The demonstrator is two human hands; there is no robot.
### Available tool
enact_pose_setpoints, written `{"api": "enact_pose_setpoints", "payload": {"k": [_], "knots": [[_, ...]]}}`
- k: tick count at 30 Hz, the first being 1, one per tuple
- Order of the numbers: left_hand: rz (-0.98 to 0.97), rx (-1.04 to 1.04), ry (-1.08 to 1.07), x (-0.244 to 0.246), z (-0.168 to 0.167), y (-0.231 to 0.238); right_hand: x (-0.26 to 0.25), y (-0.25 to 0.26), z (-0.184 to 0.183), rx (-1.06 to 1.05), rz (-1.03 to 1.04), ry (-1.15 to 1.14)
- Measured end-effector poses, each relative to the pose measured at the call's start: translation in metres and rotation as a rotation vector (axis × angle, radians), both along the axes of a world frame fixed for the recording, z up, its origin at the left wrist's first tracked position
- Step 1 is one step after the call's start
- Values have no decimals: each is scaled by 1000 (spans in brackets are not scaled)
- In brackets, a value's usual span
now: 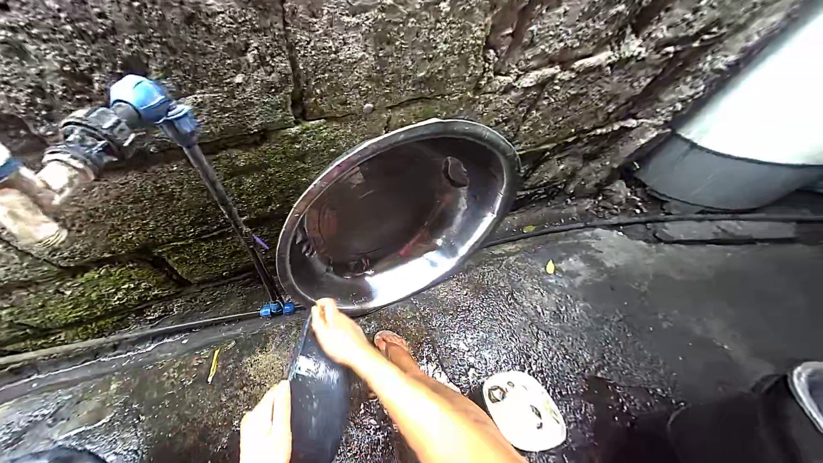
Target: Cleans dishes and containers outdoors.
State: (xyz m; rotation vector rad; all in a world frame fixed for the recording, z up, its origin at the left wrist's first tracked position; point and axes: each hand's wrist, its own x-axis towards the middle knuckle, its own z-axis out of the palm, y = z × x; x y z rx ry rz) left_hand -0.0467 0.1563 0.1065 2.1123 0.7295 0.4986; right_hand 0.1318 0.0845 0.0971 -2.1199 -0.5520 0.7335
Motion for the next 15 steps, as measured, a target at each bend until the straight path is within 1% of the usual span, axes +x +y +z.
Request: {"api": "enact_pose_setpoints", "payload": {"k": [2,3,4,5,6,7,8,10,11,12,13,14,15], "knots": [[-121,25,-146,-17,7,6,38,-23,-31,184,-75,337],[-165,-4,-245,-24,7,14,47,-33,-48,280,-100,456],[-195,-54,-304,-29,9,21,50,-42,-55,356,-137,537],[-222,-112,-299,-34,11,29,49,-47,-52,412,-156,546],[-253,-178,-230,-38,16,36,52,-47,-49,444,-113,488],[-260,-214,-92,-40,23,41,54,-46,-43,454,-31,362],[-287,-226,47,-41,26,46,53,-43,-33,435,45,189],[-320,-247,195,-33,28,44,37,-33,-1,333,220,-199],[-294,-253,209,-26,26,36,16,-26,14,270,311,-382],[-244,-253,201,-18,22,26,-10,-19,23,227,395,-507],[-194,-236,182,-11,15,19,-36,-13,23,230,456,-582],[-161,-210,151,-7,6,16,-54,-8,18,254,492,-604],[-139,-200,125,-5,1,13,-60,-6,13,264,504,-585]]}}
